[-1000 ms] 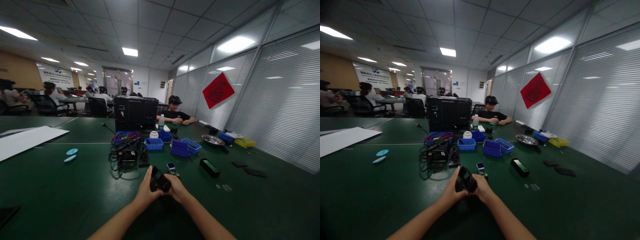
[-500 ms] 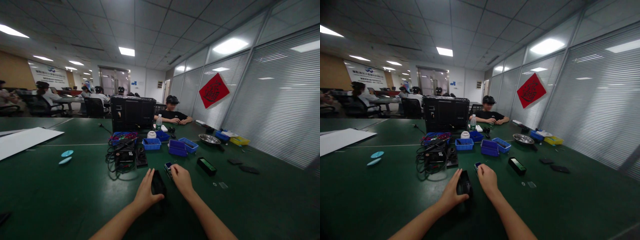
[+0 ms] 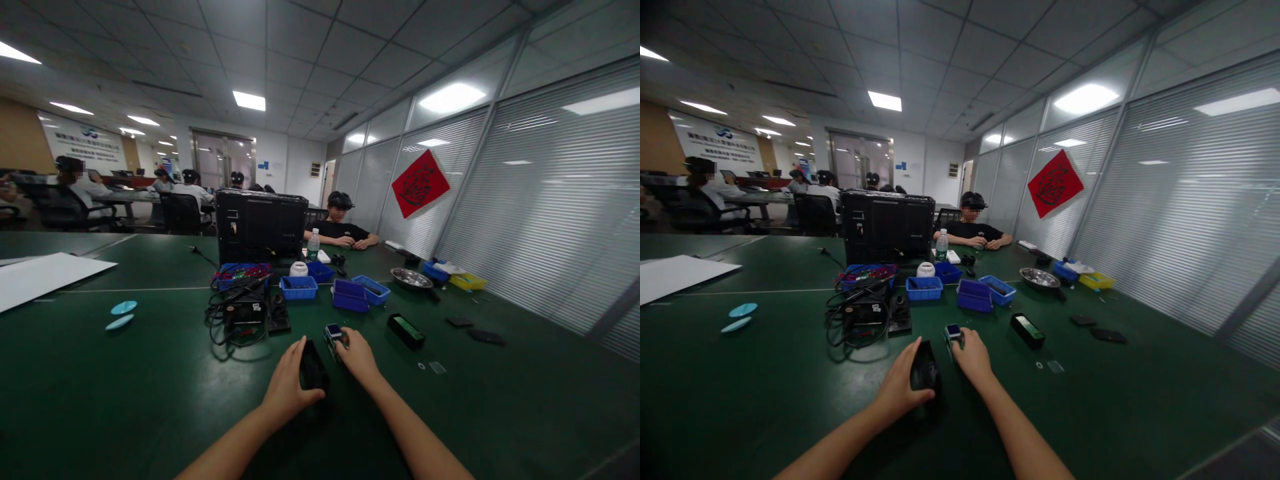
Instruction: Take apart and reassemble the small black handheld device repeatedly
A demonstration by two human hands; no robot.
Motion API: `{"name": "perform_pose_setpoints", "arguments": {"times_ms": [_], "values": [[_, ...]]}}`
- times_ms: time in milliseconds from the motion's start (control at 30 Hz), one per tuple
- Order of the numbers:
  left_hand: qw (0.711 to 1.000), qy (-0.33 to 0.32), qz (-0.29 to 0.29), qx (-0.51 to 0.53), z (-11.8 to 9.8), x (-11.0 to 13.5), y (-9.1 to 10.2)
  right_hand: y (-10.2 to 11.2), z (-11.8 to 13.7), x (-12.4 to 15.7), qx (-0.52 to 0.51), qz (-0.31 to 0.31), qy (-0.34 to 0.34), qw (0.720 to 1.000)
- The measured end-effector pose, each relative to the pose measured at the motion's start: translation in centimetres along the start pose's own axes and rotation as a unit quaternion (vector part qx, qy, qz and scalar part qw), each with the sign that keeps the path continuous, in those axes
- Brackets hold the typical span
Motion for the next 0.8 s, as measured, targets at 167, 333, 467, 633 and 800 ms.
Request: {"name": "perform_pose_setpoints", "arguments": {"times_ms": [167,333,467,633,800], "values": [[1.000,0.003,0.004,-0.008,0.0,0.0,0.1,0.6,-1.5,-0.9,0.004,0.028,-0.047,0.999],[1.000,-0.005,0.007,-0.028,0.1,0.0,-0.1,0.1,-1.1,-0.6,0.031,0.035,-0.010,0.999],[0.999,-0.008,0.005,-0.031,0.1,0.1,-0.2,-0.6,-0.4,-0.2,0.026,0.045,0.006,0.999],[0.999,-0.007,0.004,-0.037,0.1,0.0,-0.1,-0.6,0.0,-0.2,-0.008,0.037,0.016,0.999],[0.999,-0.001,0.014,-0.044,0.0,0.1,-0.1,0.0,-2.0,-1.1,0.019,0.084,-0.070,0.994]]}}
Point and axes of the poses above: each hand's wrist, its own x-axis away from the middle knuckle, its own y-axis out of the back of the hand, z = x × y, the point moved 5 cm from there along -x, towards the middle knuckle, and after that the axes turned 6 degrees about -y, right-handed, at the moved point
